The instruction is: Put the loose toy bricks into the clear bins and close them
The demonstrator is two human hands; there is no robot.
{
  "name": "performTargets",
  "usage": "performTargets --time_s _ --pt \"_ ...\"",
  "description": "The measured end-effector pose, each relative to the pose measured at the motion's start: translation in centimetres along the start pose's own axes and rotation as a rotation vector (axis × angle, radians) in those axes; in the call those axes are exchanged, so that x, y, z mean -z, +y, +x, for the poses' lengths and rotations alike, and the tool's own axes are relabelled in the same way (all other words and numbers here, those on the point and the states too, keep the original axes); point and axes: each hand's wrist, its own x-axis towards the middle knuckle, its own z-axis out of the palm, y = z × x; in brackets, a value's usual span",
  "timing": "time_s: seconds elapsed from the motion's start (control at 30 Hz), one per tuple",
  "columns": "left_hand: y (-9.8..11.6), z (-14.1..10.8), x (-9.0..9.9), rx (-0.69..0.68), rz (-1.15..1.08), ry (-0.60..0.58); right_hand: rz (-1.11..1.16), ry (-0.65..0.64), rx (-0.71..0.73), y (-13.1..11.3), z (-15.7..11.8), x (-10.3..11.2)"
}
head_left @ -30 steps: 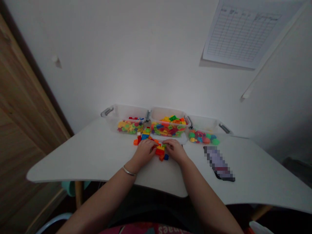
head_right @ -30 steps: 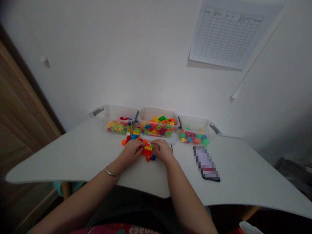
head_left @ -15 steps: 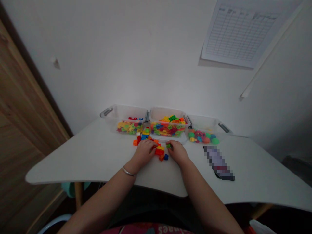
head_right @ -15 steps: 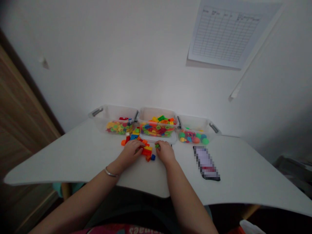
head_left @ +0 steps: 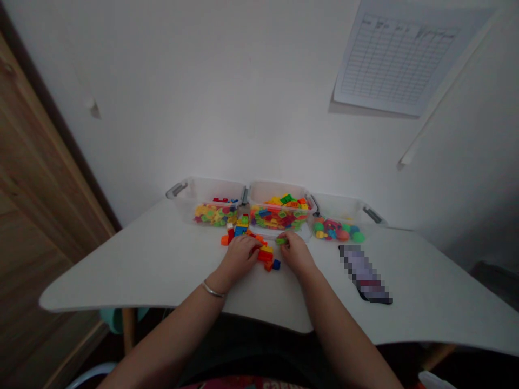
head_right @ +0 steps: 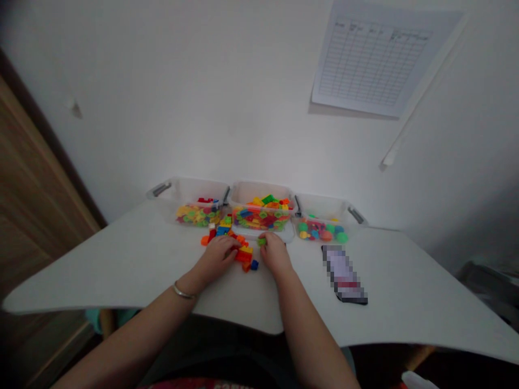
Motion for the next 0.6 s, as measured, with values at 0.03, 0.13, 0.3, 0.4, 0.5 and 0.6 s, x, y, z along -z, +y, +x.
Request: performTargets --time_s 0.03,0.13,0.3,0.4,0.5,0.6 --pt "0.0 0.0 0.0 0.001 -0.001 0.002 0.024 0.069 0.009 -0.3 0.3 0.4" --pt "0.0 0.0 -0.1 0.001 -0.008 0.007 0.054 0.328 0.038 -1.2 1.5 2.0" --pt "-0.3 0.1 -0.5 -0.022 -0.013 0.014 0.002 0.521 0.016 -2.0 4.5 4.6" --pt "-0.5 0.0 -0.6 -0.033 -0.015 0.025 -0.042 0.502 -0.003 -2.5 6.0 5.1" --pt "-0.5 0.0 -0.6 -0.03 -0.018 0.022 -0.106 0.416 -0.029 -3.1 6.7 5.0" --pt "-0.5 0.1 -0.6 -0.019 -0.022 0.008 -0.157 0.369 -0.026 -3.4 6.8 4.7"
